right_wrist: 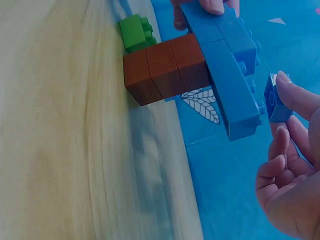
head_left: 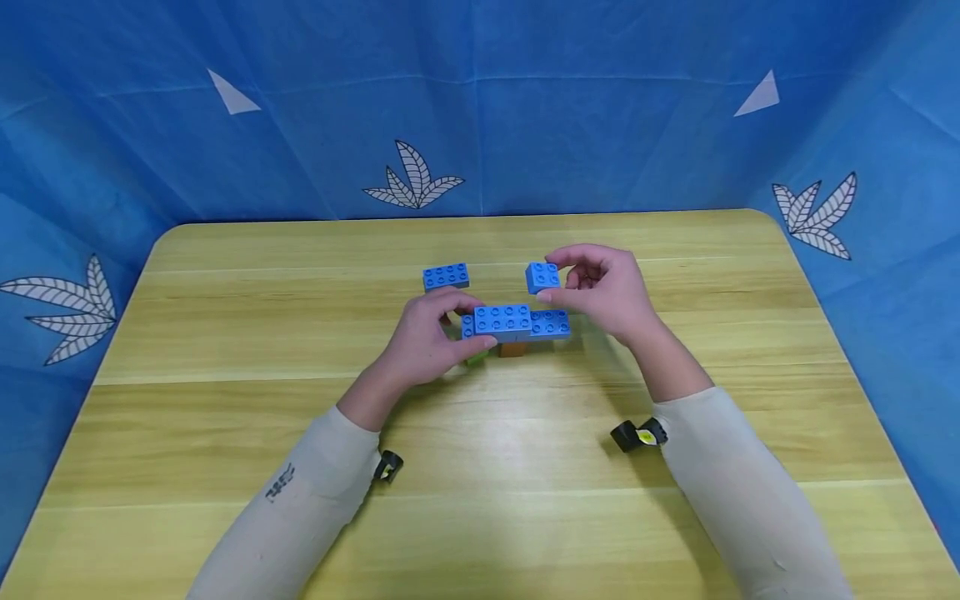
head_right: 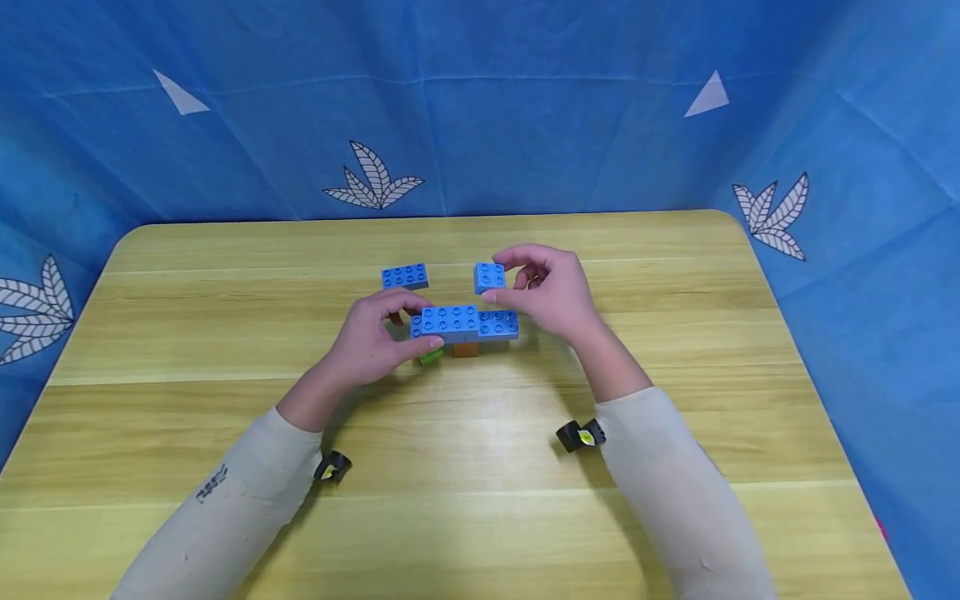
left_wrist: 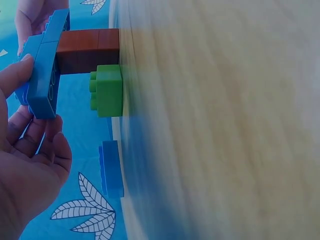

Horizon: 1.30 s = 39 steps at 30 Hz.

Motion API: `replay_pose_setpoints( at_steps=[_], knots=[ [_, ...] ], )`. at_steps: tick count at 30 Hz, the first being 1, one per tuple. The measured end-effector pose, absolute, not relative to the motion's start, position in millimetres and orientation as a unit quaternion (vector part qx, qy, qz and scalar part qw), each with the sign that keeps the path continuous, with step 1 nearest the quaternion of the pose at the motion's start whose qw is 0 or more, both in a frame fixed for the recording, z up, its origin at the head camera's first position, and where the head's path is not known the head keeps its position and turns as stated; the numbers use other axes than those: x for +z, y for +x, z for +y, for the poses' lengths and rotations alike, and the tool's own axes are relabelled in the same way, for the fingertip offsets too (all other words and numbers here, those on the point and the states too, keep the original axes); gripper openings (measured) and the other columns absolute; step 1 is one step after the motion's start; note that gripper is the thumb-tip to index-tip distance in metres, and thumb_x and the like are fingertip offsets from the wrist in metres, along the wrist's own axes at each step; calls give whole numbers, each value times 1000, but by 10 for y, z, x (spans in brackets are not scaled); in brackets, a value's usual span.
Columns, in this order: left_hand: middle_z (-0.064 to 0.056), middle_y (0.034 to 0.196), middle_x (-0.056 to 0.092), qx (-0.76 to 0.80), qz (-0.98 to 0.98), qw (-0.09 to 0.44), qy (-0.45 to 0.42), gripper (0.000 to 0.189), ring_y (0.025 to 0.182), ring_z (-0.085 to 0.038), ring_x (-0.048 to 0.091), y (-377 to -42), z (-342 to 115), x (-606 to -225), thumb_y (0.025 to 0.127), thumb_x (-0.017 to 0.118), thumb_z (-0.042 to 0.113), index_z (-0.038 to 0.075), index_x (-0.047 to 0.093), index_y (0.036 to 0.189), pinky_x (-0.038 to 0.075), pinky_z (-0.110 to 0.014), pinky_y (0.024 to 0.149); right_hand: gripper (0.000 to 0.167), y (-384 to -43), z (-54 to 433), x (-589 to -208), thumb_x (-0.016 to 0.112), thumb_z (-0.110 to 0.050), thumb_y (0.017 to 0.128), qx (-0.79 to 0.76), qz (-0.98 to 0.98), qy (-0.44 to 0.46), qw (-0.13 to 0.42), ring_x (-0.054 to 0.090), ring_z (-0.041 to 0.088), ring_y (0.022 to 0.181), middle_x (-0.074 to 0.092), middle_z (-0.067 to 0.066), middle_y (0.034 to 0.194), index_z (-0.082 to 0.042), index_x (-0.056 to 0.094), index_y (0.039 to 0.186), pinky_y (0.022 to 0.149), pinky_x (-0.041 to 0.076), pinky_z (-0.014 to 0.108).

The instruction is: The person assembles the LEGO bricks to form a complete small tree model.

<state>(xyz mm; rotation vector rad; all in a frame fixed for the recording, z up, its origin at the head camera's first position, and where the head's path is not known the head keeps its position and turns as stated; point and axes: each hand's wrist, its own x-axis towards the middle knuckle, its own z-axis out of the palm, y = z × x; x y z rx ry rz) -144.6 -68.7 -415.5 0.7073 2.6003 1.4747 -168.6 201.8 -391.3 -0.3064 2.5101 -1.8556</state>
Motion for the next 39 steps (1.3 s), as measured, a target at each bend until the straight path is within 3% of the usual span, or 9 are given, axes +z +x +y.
replay_pose_setpoints(
  at_steps=[19, 32, 39],
  knots=[
    [3, 105, 66, 482, 844, 29, 232, 37, 94, -17, 54, -1440, -687, -4154, 81, 86, 25, 7, 72, 111, 50, -41, 79, 37, -1416, 2078, -3966, 91, -9, 73, -544, 826, -140, 38, 49, 26, 71, 61, 13, 81, -6, 75, 107, 59, 40, 28],
    [2, 107, 66, 486, 844, 38, 223, 36, 94, -17, 54, -1434, -675, -4145, 82, 86, 23, 6, 72, 111, 50, -44, 81, 34, -1402, 2063, -4017, 90, -7, 74, -525, 834, -169, 25, 48, 34, 75, 59, 14, 83, -6, 74, 104, 62, 38, 30],
    [0, 108, 67, 485, 845, 36, 223, 36, 95, -18, 54, -1433, -669, -4139, 81, 86, 23, 5, 73, 110, 51, -44, 80, 33, -1412, 2041, -4014, 90, -7, 73, -507, 841, -191, 14, 49, 32, 75, 62, 5, 88, -8, 74, 102, 62, 38, 32]
  ],
)
